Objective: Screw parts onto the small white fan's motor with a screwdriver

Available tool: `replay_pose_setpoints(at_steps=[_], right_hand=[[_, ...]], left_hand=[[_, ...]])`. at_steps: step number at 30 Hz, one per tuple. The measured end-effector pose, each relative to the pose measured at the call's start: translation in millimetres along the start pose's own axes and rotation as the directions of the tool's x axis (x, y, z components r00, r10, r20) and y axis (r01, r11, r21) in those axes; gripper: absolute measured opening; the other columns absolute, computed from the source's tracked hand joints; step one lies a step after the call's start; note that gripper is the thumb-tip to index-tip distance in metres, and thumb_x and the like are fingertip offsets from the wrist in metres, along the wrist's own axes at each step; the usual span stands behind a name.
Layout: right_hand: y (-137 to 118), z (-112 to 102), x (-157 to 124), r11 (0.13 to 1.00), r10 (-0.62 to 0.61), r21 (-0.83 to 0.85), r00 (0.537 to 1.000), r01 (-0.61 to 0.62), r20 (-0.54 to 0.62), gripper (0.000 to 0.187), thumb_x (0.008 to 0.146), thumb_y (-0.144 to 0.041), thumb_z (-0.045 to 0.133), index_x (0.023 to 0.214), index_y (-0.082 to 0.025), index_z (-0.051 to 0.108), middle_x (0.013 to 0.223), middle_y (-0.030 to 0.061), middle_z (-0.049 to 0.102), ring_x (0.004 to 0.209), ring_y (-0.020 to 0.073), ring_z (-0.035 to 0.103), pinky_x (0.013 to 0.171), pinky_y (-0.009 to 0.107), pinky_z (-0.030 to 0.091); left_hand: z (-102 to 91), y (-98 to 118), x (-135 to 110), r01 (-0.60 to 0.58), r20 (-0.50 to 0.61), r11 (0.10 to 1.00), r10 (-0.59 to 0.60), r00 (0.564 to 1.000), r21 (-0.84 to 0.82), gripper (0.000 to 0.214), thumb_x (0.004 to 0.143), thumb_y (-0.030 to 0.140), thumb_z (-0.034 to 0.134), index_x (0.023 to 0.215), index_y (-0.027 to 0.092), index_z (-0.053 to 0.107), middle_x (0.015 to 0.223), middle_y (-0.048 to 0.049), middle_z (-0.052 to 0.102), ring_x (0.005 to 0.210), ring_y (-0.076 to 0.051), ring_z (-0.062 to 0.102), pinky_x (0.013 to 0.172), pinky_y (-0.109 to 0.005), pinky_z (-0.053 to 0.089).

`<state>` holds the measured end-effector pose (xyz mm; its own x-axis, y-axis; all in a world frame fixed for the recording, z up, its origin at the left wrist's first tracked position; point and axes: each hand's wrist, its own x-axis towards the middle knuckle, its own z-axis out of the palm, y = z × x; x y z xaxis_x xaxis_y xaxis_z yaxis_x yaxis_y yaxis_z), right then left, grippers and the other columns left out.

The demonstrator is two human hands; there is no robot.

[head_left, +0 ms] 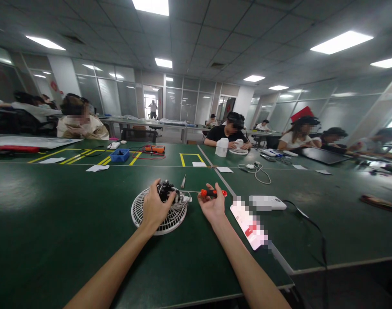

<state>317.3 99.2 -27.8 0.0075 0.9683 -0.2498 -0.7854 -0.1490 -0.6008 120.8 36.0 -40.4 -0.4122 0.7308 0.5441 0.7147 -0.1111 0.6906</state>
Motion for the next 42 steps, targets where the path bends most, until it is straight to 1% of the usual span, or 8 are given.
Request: replay_pose_setpoints(at_steps=[4,9,18,21,26,34,39,42], right_hand=[[1,0,5,0.998,0.002,-0.058,0.998,-0.006,-0.062,0.03,0.079,-0.04,0.085,0.077,-0.024,0.06,0.065,-0.0035,0.059,0.051,0.0096,0.059,0.05,0.02,0.058],[-2,7,1,0.998,0.0,0.057,0.996,0.005,-0.087,0.024,0.08,-0.013,0.084,0.075,-0.021,0.061,0.071,-0.0018,0.065,0.061,0.0087,0.066,0.058,0.016,0.06],[-7,-2,5,1.0,-0.002,-0.021,0.999,0.001,-0.042,0.03,0.079,-0.037,0.088,0.074,-0.023,0.061,0.068,-0.0032,0.061,0.056,0.0105,0.064,0.052,0.02,0.062],[-7,-3,9,1.0,0.019,-0.013,0.995,-0.02,-0.098,0.031,0.079,-0.029,0.088,0.071,-0.023,0.058,0.068,-0.0041,0.059,0.052,0.0089,0.061,0.046,0.017,0.058],[-5,2,8,0.998,-0.03,0.051,0.992,0.037,-0.126,0.031,0.075,-0.008,0.087,0.074,-0.019,0.059,0.07,-0.0038,0.065,0.061,0.0088,0.066,0.058,0.016,0.062],[-9,6,1,0.999,0.006,0.047,0.975,0.005,-0.221,0.024,0.084,-0.013,0.08,0.08,-0.022,0.058,0.067,-0.0059,0.061,0.053,0.0089,0.061,0.047,0.017,0.057],[-8,5,2,0.998,-0.054,0.033,0.986,0.06,-0.159,0.026,0.08,-0.004,0.08,0.079,-0.019,0.059,0.073,-0.0034,0.066,0.064,0.009,0.068,0.062,0.018,0.063],[-9,5,0,1.0,-0.017,0.005,0.984,0.018,-0.179,0.023,0.083,-0.013,0.081,0.079,-0.019,0.06,0.072,-0.0021,0.066,0.061,0.0109,0.068,0.057,0.02,0.062]], left_hand=[[-0.3,0,0,-0.001,0.006,1.0,0.001,1.0,-0.002,0.069,0.087,0.055,0.066,0.143,0.02,0.047,0.139,-0.0178,0.063,0.125,-0.035,0.065,0.109,-0.054,0.05],[-0.1,0,-1,0.009,0.014,1.0,-0.01,1.0,0.008,0.069,0.087,0.054,0.066,0.144,0.019,0.047,0.141,-0.0181,0.063,0.124,-0.036,0.065,0.107,-0.054,0.051],[-2.3,4,0,0.018,0.019,1.0,-0.018,1.0,0.004,0.069,0.086,0.051,0.068,0.143,0.018,0.048,0.141,-0.0186,0.062,0.123,-0.037,0.065,0.106,-0.055,0.051],[-2.0,3,0,0.012,0.017,1.0,-0.012,1.0,0.002,0.068,0.087,0.052,0.067,0.143,0.018,0.048,0.141,-0.0185,0.062,0.123,-0.037,0.065,0.106,-0.055,0.051],[0.9,-2,0,-0.007,0.007,1.0,0.007,1.0,-0.003,0.067,0.087,0.052,0.068,0.142,0.02,0.048,0.14,-0.017,0.063,0.124,-0.036,0.065,0.106,-0.054,0.051],[0.9,-1,0,-0.005,0.011,1.0,0.005,1.0,0.0,0.065,0.087,0.051,0.067,0.141,0.02,0.048,0.143,-0.0167,0.061,0.124,-0.037,0.064,0.107,-0.055,0.051],[-1.0,0,-1,0.001,0.013,1.0,-0.001,1.0,-0.006,0.067,0.087,0.053,0.067,0.142,0.02,0.048,0.142,-0.0171,0.062,0.123,-0.036,0.065,0.106,-0.055,0.052],[-1.0,0,-1,0.0,0.013,1.0,0.001,1.0,-0.009,0.066,0.087,0.053,0.067,0.142,0.02,0.049,0.141,-0.0172,0.062,0.123,-0.036,0.065,0.106,-0.055,0.052]])
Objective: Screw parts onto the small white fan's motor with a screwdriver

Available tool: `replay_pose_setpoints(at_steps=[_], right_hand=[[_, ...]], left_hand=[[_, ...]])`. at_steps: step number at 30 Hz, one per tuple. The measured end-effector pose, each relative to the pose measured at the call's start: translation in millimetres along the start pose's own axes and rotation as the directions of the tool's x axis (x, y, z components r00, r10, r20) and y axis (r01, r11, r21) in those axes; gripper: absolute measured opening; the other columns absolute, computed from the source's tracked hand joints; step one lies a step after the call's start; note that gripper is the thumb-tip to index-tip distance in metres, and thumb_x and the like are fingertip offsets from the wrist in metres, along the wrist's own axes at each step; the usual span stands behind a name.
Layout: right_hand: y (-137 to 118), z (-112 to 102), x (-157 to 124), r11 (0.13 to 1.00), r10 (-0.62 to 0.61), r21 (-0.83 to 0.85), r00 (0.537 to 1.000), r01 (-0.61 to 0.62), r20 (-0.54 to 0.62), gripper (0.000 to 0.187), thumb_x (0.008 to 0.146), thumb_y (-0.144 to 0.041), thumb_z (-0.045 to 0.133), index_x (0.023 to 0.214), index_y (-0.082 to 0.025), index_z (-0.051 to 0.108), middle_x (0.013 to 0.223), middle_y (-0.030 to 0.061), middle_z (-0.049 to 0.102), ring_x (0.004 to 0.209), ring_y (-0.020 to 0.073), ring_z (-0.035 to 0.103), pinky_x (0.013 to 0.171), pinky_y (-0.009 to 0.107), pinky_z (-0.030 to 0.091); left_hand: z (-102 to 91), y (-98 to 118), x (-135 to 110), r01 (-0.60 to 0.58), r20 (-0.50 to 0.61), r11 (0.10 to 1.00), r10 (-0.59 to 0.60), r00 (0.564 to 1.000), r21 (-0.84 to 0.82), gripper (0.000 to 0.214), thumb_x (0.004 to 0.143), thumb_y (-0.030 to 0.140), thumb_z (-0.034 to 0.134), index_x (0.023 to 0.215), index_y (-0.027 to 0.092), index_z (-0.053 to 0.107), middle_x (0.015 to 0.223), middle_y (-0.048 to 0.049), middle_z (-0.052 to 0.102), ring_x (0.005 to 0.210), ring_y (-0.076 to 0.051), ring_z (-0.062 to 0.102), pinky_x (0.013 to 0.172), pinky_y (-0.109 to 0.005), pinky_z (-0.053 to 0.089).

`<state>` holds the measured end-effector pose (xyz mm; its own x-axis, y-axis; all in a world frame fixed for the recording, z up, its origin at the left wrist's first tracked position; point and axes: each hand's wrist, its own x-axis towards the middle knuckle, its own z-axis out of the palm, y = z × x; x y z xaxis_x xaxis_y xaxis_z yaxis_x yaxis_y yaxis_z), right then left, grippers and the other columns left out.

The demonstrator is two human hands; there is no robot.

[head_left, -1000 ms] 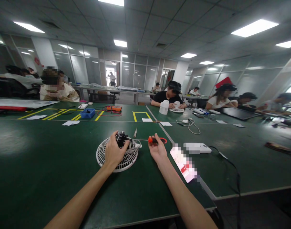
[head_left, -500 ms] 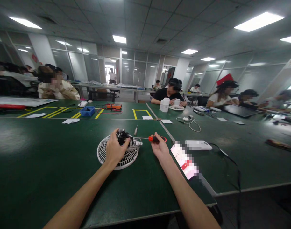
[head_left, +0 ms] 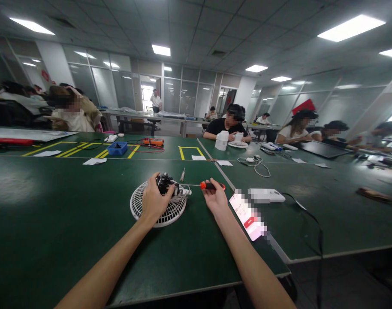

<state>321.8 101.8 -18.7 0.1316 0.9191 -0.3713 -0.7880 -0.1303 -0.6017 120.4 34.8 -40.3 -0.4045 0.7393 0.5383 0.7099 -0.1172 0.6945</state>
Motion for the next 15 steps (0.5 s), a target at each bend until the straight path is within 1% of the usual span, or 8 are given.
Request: replay_pose_setpoints(at_steps=[2,4,7,9,11,13,15], right_hand=[[-1.0,0.6,-1.9,0.999,0.036,-0.003,0.998,-0.037,-0.043,0.024,0.086,-0.019,0.08,0.077,-0.02,0.058,0.067,-0.0033,0.062,0.054,0.01,0.063,0.051,0.019,0.059],[-1.2,2.3,-3.8,0.999,0.053,0.013,0.996,-0.053,-0.066,0.025,0.089,-0.017,0.077,0.075,-0.02,0.056,0.065,-0.004,0.059,0.051,0.0085,0.06,0.05,0.017,0.058],[-0.3,4.5,-5.1,0.999,0.013,0.05,1.0,-0.012,-0.013,0.021,0.088,-0.008,0.074,0.078,-0.019,0.058,0.07,-0.0028,0.064,0.059,0.0079,0.065,0.059,0.016,0.061],[0.4,3.9,-4.4,0.999,-0.025,0.046,0.999,0.024,0.027,0.021,0.084,-0.007,0.077,0.081,-0.019,0.06,0.074,-0.0021,0.067,0.064,0.0087,0.068,0.062,0.016,0.063],[0.8,1.7,-2.9,1.0,-0.027,0.013,0.999,0.026,0.03,0.022,0.081,-0.012,0.082,0.082,-0.019,0.061,0.075,-0.0017,0.067,0.064,0.01,0.068,0.059,0.018,0.062],[0.9,-0.4,-1.4,1.0,0.008,-0.02,1.0,-0.007,0.004,0.024,0.081,-0.02,0.084,0.081,-0.021,0.06,0.073,-0.0021,0.065,0.059,0.0108,0.066,0.054,0.019,0.061],[0.8,-1.0,-0.7,0.999,0.03,-0.015,0.999,-0.03,-0.011,0.024,0.082,-0.02,0.084,0.081,-0.021,0.06,0.07,-0.0035,0.063,0.055,0.0102,0.064,0.052,0.02,0.061]], left_hand=[[0.4,-0.5,0.0,-0.003,0.001,1.0,0.003,1.0,0.003,0.067,0.087,0.053,0.067,0.142,0.02,0.048,0.142,-0.0173,0.061,0.124,-0.036,0.064,0.107,-0.055,0.051],[0.9,-0.9,0.0,-0.004,0.0,1.0,0.004,1.0,0.008,0.067,0.087,0.053,0.066,0.143,0.02,0.048,0.142,-0.0172,0.061,0.123,-0.037,0.064,0.106,-0.056,0.052],[1.4,-1.2,0.0,-0.005,-0.009,1.0,0.005,1.0,-0.001,0.066,0.087,0.053,0.066,0.142,0.02,0.049,0.141,-0.0171,0.061,0.123,-0.036,0.065,0.106,-0.055,0.052],[1.8,-1.6,0.0,-0.012,-0.008,1.0,0.012,1.0,-0.009,0.066,0.087,0.053,0.066,0.142,0.02,0.049,0.141,-0.0171,0.062,0.124,-0.035,0.064,0.107,-0.055,0.051],[2.2,-2.5,0.1,-0.014,-0.007,1.0,0.014,1.0,-0.009,0.067,0.087,0.053,0.066,0.142,0.02,0.048,0.141,-0.0172,0.062,0.124,-0.036,0.064,0.108,-0.055,0.051],[2.6,-3.5,0.3,-0.013,-0.01,1.0,0.013,1.0,-0.008,0.067,0.087,0.054,0.066,0.142,0.02,0.048,0.141,-0.0173,0.062,0.124,-0.036,0.064,0.107,-0.055,0.051],[2.9,-4.2,0.6,-0.016,-0.011,1.0,0.016,1.0,-0.008,0.068,0.087,0.054,0.067,0.143,0.02,0.048,0.14,-0.0172,0.062,0.124,-0.036,0.064,0.107,-0.055,0.051]])
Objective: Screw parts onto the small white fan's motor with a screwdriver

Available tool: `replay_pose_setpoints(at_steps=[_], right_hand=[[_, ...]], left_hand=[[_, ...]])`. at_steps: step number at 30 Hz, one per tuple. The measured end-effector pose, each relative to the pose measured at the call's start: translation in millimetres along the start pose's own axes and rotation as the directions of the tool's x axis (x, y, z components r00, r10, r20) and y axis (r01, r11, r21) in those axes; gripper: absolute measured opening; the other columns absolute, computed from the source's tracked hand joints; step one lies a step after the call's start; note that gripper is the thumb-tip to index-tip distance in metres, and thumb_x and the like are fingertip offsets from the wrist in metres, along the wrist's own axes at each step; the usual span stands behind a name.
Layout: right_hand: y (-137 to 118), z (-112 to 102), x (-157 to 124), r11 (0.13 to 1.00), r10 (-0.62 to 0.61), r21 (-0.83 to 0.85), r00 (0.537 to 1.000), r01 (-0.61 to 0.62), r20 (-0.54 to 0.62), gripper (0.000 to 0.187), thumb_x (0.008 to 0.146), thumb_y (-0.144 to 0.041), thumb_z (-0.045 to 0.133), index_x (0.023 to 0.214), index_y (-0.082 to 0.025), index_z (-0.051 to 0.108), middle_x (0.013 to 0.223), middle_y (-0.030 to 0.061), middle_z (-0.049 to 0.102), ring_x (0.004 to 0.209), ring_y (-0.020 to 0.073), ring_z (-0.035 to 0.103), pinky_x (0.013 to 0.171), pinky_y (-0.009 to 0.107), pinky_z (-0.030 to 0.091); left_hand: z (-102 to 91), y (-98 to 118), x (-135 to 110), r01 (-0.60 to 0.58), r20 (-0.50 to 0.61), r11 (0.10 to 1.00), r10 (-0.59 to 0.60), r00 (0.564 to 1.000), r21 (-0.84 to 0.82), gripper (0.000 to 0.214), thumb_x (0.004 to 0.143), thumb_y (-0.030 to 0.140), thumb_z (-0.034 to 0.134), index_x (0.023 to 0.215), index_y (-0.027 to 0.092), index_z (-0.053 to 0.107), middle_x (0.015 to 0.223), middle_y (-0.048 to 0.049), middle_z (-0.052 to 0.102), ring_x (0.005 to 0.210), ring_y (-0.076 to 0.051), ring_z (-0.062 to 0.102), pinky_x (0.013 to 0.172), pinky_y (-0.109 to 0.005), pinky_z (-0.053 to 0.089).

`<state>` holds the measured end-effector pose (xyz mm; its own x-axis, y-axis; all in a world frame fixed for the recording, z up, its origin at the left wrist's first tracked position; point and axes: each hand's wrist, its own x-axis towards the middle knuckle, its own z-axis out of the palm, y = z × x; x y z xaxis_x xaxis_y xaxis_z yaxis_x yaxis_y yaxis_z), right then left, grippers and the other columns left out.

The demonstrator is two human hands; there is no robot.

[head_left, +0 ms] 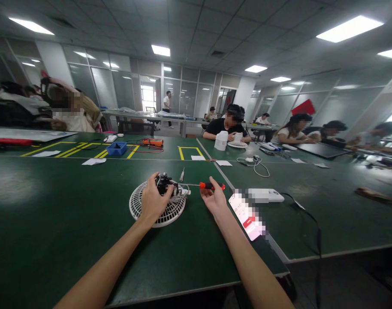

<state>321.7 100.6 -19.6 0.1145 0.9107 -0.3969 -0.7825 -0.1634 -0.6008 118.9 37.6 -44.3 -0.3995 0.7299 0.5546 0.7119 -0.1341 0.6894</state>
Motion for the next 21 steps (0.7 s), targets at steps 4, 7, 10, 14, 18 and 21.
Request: replay_pose_setpoints(at_steps=[4,7,10,14,18,21], right_hand=[[0,3,-2,0.997,-0.038,0.075,0.998,0.035,0.04,0.023,0.082,-0.006,0.078,0.082,-0.02,0.06,0.072,-0.0036,0.065,0.062,0.0096,0.067,0.06,0.018,0.063],[-1,5,-5,0.996,-0.053,0.076,0.997,0.049,0.055,0.02,0.085,-0.006,0.075,0.081,-0.018,0.061,0.074,-0.0019,0.068,0.066,0.0099,0.07,0.064,0.018,0.064],[-3,3,-8,1.0,-0.016,0.018,1.0,0.016,0.025,0.019,0.086,-0.017,0.079,0.08,-0.019,0.061,0.068,-0.003,0.064,0.057,0.0101,0.065,0.056,0.02,0.063],[-4,4,-10,1.0,0.02,0.013,0.999,-0.02,0.039,0.021,0.085,-0.015,0.08,0.079,-0.019,0.06,0.066,-0.0034,0.062,0.054,0.009,0.063,0.052,0.016,0.06],[-3,6,-10,0.997,-0.037,0.07,0.997,0.032,0.07,0.019,0.084,-0.006,0.078,0.081,-0.018,0.062,0.072,-0.0017,0.069,0.064,0.0091,0.069,0.063,0.017,0.063],[-2,5,-8,0.998,-0.036,0.058,0.997,0.033,0.061,0.018,0.085,-0.013,0.08,0.081,-0.019,0.063,0.073,-0.0015,0.069,0.064,0.0107,0.069,0.061,0.019,0.064]], left_hand=[[-0.1,0,0,0.0,0.007,1.0,0.0,1.0,0.003,0.069,0.087,0.054,0.066,0.143,0.02,0.047,0.14,-0.0166,0.062,0.123,-0.036,0.064,0.107,-0.055,0.051],[-0.5,0,0,0.002,0.009,1.0,-0.002,1.0,0.011,0.068,0.088,0.055,0.065,0.143,0.02,0.048,0.14,-0.0165,0.062,0.123,-0.037,0.064,0.107,-0.055,0.052],[-0.9,0,0,0.004,0.004,1.0,-0.004,1.0,0.008,0.068,0.087,0.055,0.066,0.143,0.02,0.048,0.14,-0.0167,0.062,0.122,-0.035,0.065,0.106,-0.054,0.052],[-1.3,1,0,0.019,0.003,1.0,-0.019,1.0,0.01,0.068,0.087,0.055,0.066,0.143,0.02,0.048,0.138,-0.0171,0.063,0.121,-0.035,0.066,0.104,-0.053,0.053],[-1.6,2,0,0.011,0.003,1.0,-0.011,1.0,0.016,0.068,0.087,0.054,0.066,0.142,0.019,0.049,0.138,-0.0174,0.063,0.12,-0.036,0.066,0.103,-0.054,0.053],[-2.4,3,0,0.004,0.001,1.0,-0.004,1.0,0.011,0.067,0.087,0.053,0.066,0.142,0.019,0.049,0.139,-0.0172,0.063,0.122,-0.036,0.065,0.105,-0.054,0.053]])
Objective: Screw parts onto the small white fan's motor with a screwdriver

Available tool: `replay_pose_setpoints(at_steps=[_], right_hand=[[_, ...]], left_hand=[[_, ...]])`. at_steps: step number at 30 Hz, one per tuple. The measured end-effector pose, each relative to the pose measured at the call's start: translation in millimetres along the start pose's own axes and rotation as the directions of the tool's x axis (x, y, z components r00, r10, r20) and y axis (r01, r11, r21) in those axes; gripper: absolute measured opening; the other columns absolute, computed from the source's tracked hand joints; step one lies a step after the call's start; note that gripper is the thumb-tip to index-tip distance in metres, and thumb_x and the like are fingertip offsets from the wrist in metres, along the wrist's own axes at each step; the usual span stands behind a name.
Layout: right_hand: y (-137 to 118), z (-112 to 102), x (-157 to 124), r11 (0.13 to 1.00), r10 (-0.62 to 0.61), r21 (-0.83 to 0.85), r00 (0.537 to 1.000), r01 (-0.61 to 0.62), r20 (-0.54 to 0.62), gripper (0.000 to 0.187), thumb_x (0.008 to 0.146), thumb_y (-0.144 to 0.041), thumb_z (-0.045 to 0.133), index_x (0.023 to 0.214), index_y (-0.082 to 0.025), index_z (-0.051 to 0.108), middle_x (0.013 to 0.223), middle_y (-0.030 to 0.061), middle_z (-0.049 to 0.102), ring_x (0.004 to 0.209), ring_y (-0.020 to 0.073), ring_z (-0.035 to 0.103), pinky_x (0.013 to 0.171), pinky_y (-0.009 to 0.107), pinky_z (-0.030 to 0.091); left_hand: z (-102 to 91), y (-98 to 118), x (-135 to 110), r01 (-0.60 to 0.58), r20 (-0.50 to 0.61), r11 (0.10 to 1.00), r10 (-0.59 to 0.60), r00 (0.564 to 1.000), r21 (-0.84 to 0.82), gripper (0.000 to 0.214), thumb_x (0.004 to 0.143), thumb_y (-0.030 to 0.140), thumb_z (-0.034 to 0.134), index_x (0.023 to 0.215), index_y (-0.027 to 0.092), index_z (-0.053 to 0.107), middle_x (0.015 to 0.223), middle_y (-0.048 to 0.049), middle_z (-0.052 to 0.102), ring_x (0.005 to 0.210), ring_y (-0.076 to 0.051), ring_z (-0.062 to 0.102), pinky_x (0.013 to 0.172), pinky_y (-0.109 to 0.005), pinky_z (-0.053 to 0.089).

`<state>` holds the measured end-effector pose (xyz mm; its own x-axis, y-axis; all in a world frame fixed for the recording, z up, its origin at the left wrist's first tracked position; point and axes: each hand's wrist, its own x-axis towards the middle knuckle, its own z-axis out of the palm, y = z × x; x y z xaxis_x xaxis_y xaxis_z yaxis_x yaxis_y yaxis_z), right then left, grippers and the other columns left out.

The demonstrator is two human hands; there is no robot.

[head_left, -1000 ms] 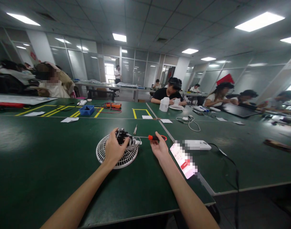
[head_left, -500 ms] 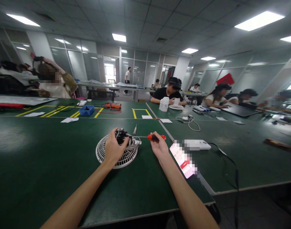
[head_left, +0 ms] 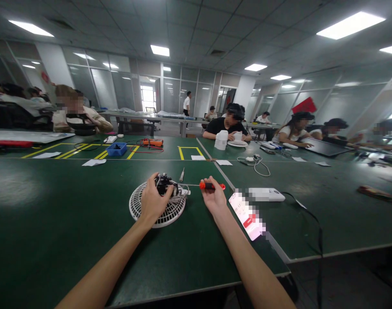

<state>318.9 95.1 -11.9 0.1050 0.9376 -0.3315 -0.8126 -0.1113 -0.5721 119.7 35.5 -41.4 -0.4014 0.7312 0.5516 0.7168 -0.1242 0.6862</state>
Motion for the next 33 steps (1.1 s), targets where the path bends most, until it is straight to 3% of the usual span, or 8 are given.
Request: replay_pose_setpoints(at_steps=[4,10,13,16,22,29,33], right_hand=[[0.4,-3.4,4.5,0.997,0.031,-0.069,0.998,-0.034,-0.047,0.024,0.081,-0.019,0.085,0.08,-0.02,0.061,0.066,-0.0039,0.063,0.053,0.0104,0.063,0.052,0.02,0.061],[1.2,-3.2,5.1,0.999,-0.034,-0.006,0.999,0.034,0.03,0.026,0.079,-0.004,0.081,0.077,-0.019,0.06,0.073,-0.0025,0.07,0.069,0.0105,0.07,0.066,0.019,0.064],[-1.2,-4.7,3.5,0.999,-0.009,-0.034,1.0,0.01,0.009,0.017,0.087,-0.015,0.077,0.08,-0.02,0.062,0.071,-0.0027,0.068,0.065,0.0105,0.069,0.064,0.02,0.064],[-5.2,-6.4,3.7,0.997,0.023,-0.074,1.0,-0.024,-0.019,0.019,0.086,-0.024,0.081,0.081,-0.022,0.063,0.067,-0.0046,0.063,0.057,0.01,0.064,0.058,0.021,0.063],[-4.1,-3.4,2.3,1.0,-0.028,-0.007,0.999,0.028,0.033,0.018,0.083,-0.009,0.079,0.08,-0.018,0.063,0.074,-0.0008,0.071,0.068,0.0111,0.071,0.068,0.02,0.064],[2.5,-5.1,3.2,0.994,0.01,-0.112,1.0,-0.01,0.008,0.03,0.078,-0.026,0.089,0.076,-0.019,0.061,0.061,-0.0046,0.064,0.046,0.0078,0.059,0.048,0.016,0.056],[1.6,-5.5,4.0,0.998,-0.023,-0.058,0.999,0.024,0.022,0.025,0.078,-0.011,0.086,0.078,-0.017,0.062,0.068,-0.002,0.069,0.058,0.0097,0.067,0.061,0.018,0.062]], left_hand=[[-0.6,0.6,-0.1,0.017,0.009,1.0,-0.017,1.0,0.003,0.068,0.087,0.054,0.066,0.142,0.02,0.049,0.139,-0.0169,0.063,0.121,-0.036,0.066,0.105,-0.053,0.053],[1.5,-1.8,0.0,-0.012,-0.004,1.0,0.012,1.0,0.015,0.068,0.087,0.052,0.066,0.143,0.019,0.047,0.141,-0.0175,0.061,0.123,-0.036,0.064,0.106,-0.054,0.052],[1.1,-1.6,-0.2,-0.011,-0.008,1.0,0.011,1.0,0.005,0.067,0.087,0.052,0.066,0.142,0.018,0.049,0.139,-0.0175,0.062,0.121,-0.035,0.065,0.104,-0.053,0.053],[-0.3,-0.1,-0.5,-0.009,-0.009,1.0,0.009,1.0,-0.004,0.067,0.086,0.052,0.067,0.141,0.019,0.049,0.137,-0.0167,0.064,0.12,-0.035,0.066,0.104,-0.052,0.053],[-1.0,1.0,0.4,0.022,0.0,1.0,-0.022,1.0,-0.021,0.072,0.084,0.058,0.068,0.142,0.019,0.049,0.139,-0.018,0.062,0.123,-0.037,0.065,0.106,-0.054,0.051],[1.2,-2.8,1.1,0.023,-0.007,0.999,-0.023,1.0,-0.027,0.075,0.084,0.061,0.068,0.143,0.019,0.048,0.14,-0.018,0.061,0.125,-0.037,0.064,0.106,-0.054,0.051],[0.3,-2.2,0.8,0.02,0.002,1.0,-0.02,1.0,-0.021,0.074,0.085,0.061,0.068,0.143,0.02,0.048,0.139,-0.0178,0.062,0.124,-0.037,0.064,0.106,-0.054,0.051]])
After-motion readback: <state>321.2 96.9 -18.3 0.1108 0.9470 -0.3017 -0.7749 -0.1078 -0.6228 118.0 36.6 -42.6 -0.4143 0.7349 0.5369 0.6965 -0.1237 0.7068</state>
